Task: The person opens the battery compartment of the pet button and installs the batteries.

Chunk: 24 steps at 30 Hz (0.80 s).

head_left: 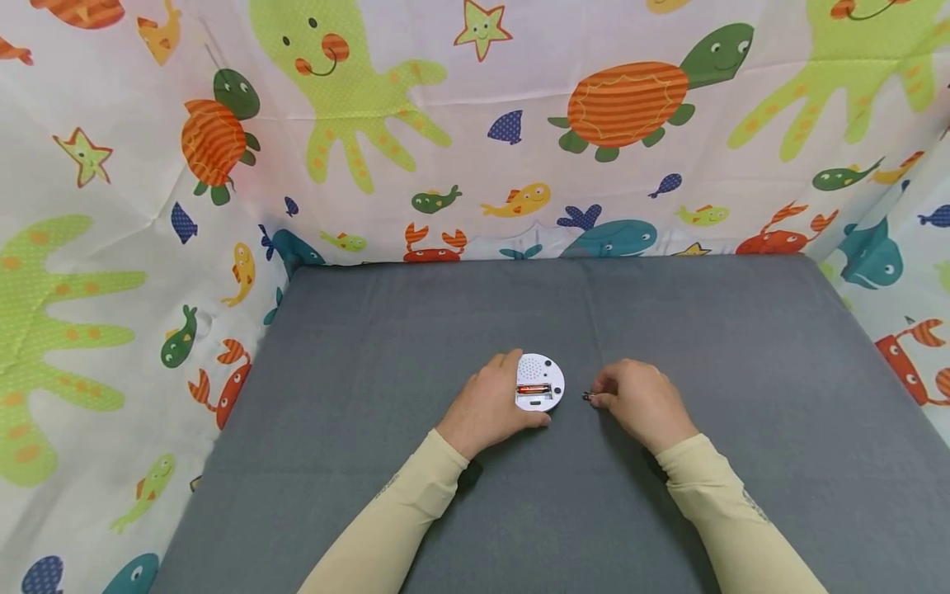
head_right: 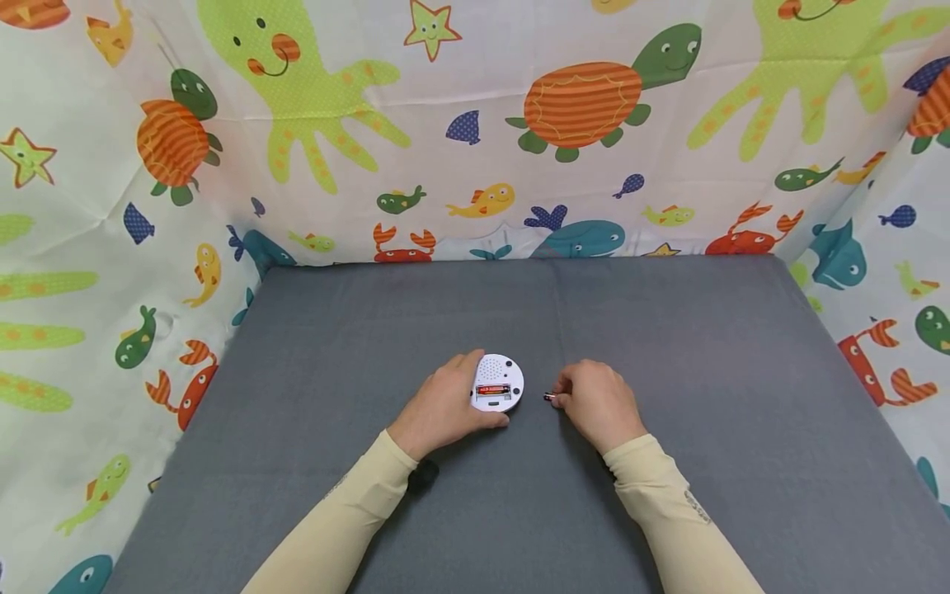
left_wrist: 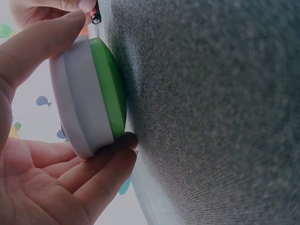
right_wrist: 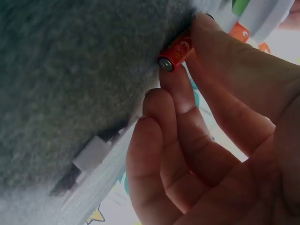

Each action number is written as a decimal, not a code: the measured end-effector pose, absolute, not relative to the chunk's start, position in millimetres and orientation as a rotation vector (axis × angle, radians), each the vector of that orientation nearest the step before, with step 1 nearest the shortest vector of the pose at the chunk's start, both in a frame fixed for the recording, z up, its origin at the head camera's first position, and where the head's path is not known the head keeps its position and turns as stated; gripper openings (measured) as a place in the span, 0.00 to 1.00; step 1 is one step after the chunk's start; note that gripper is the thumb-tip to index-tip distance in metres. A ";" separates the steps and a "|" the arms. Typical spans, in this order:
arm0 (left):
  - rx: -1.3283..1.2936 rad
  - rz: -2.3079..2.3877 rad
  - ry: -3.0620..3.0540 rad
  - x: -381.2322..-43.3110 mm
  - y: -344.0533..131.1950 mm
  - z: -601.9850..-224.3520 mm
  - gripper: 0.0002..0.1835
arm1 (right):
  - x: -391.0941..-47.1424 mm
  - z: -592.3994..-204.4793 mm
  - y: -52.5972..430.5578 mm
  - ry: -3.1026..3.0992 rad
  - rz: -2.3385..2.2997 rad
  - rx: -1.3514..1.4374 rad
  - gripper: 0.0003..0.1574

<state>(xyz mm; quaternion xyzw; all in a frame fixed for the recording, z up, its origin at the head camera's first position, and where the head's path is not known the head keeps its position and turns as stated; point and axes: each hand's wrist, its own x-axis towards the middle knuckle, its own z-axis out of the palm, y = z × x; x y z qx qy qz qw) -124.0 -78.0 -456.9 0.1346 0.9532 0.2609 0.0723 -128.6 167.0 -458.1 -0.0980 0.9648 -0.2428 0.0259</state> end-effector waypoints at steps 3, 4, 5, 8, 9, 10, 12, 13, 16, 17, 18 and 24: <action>0.406 0.775 2.869 -124.1 -78.4 -456.6 0.55 | -130.0 -457.8 164.7 2.997 -0.733 -0.339 0.09; 0.406 0.772 2.869 -124.1 -78.5 -456.4 0.55 | -130.6 -456.4 164.2 3.008 -0.728 -0.353 0.08; 0.405 0.770 2.869 -124.2 -78.6 -456.2 0.55 | -131.2 -454.3 163.5 3.021 -0.726 -0.365 0.08; 0.395 0.776 2.868 -124.3 -78.8 -455.7 0.55 | -132.7 -444.6 158.7 3.061 -0.739 -0.393 0.06; 0.392 0.780 2.866 -124.4 -78.9 -455.7 0.55 | -132.8 -441.0 155.8 3.070 -0.750 -0.402 0.06; 0.391 0.783 2.865 -124.4 -79.0 -455.8 0.54 | -132.5 -437.3 152.1 3.073 -0.766 -0.415 0.06; 0.395 0.793 2.862 -124.4 -79.2 -456.3 0.53 | -131.4 -431.5 143.0 3.060 -0.799 -0.443 0.04; 0.401 0.796 2.861 -124.4 -79.4 -456.6 0.53 | -130.9 -429.5 138.0 3.049 -0.817 -0.461 0.04; 0.424 0.807 2.861 -124.3 -80.2 -457.4 0.52 | -128.9 -427.4 123.5 3.023 -0.846 -0.506 0.04; 0.434 0.809 2.863 -124.3 -80.4 -457.6 0.51 | -128.5 -427.7 119.3 3.017 -0.849 -0.517 0.04; 0.440 0.812 2.864 -124.3 -80.7 -457.6 0.50 | -128.2 -428.3 115.4 3.013 -0.855 -0.529 0.05; 0.468 0.816 2.869 -124.6 -82.4 -456.8 0.47 | -125.5 -433.8 99.3 2.974 -0.901 -0.608 0.07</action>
